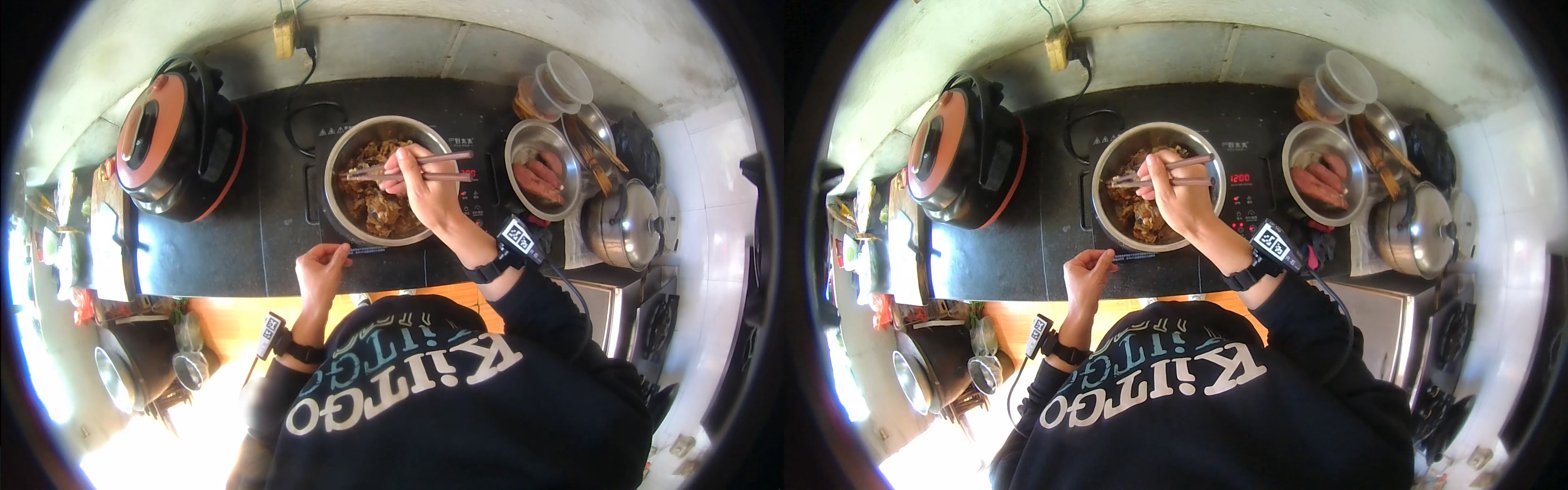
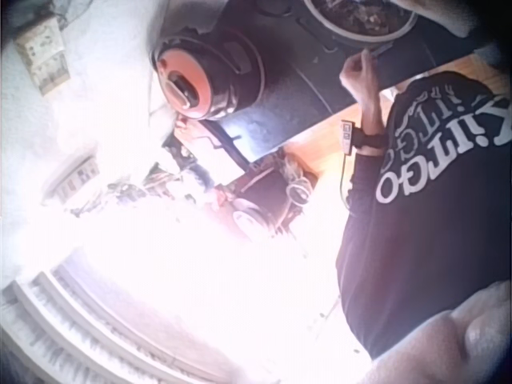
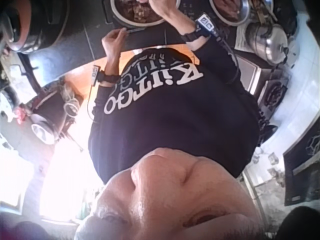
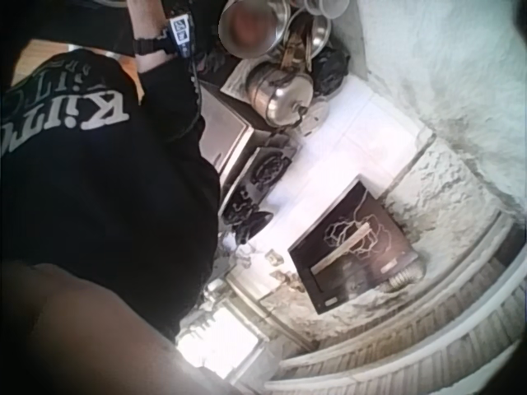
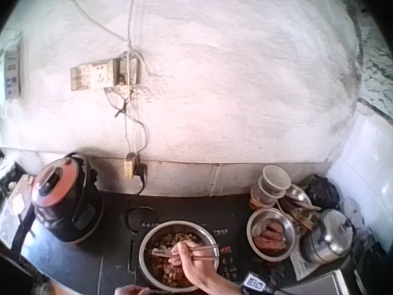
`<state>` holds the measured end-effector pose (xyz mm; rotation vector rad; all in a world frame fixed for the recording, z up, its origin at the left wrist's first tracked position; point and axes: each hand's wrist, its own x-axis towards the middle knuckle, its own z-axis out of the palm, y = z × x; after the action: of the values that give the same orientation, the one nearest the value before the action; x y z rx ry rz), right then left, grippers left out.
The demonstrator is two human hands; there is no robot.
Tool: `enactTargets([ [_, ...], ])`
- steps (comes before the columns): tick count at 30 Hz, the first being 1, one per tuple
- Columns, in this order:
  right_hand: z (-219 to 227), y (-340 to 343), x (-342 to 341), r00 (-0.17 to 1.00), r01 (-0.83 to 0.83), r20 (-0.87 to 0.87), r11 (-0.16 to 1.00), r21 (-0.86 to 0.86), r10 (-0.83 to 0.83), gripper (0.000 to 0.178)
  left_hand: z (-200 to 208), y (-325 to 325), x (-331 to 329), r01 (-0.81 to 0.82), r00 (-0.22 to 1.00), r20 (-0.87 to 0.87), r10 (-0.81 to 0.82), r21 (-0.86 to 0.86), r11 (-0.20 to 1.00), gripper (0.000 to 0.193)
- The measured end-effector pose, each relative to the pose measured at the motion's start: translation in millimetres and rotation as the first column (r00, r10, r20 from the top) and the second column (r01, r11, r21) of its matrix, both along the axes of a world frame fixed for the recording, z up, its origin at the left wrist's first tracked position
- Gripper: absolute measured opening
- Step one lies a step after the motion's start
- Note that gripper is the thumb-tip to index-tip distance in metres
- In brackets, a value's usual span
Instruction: The person uses chopsticks to stir and mix cooked meat and vegetables in a metal bowl placed on an induction cooktop. The person repeatedly lifts and turns pieces to ensure even mixing.
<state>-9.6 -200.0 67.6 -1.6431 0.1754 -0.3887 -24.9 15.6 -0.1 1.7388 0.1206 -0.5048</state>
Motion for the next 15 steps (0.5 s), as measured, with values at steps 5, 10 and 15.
enactTargets([
  [5,-0.4,-1.4,-1.4,0.995,-0.090,-0.042,0.996,-0.016,0.089,0.031,-4.3,10.1,-5.0,-0.019,1.000,0.002,0.019,0.030,0.999,0.023],
  [10,4.1,-24.4,-19.3,0.975,-0.046,0.198,0.964,-0.263,0.100,0.021,-10.0,25.7,-10.0,-0.038,0.999,-0.027,0.038,0.002,0.999,0.021],
  [15,-14.2,-34.7,-20.3,0.851,-0.048,0.161,0.380,-0.924,0.500,0.013,-15.8,32.8,-16.0,-0.021,0.998,-0.055,0.022,0.005,1.000,0.020],
])
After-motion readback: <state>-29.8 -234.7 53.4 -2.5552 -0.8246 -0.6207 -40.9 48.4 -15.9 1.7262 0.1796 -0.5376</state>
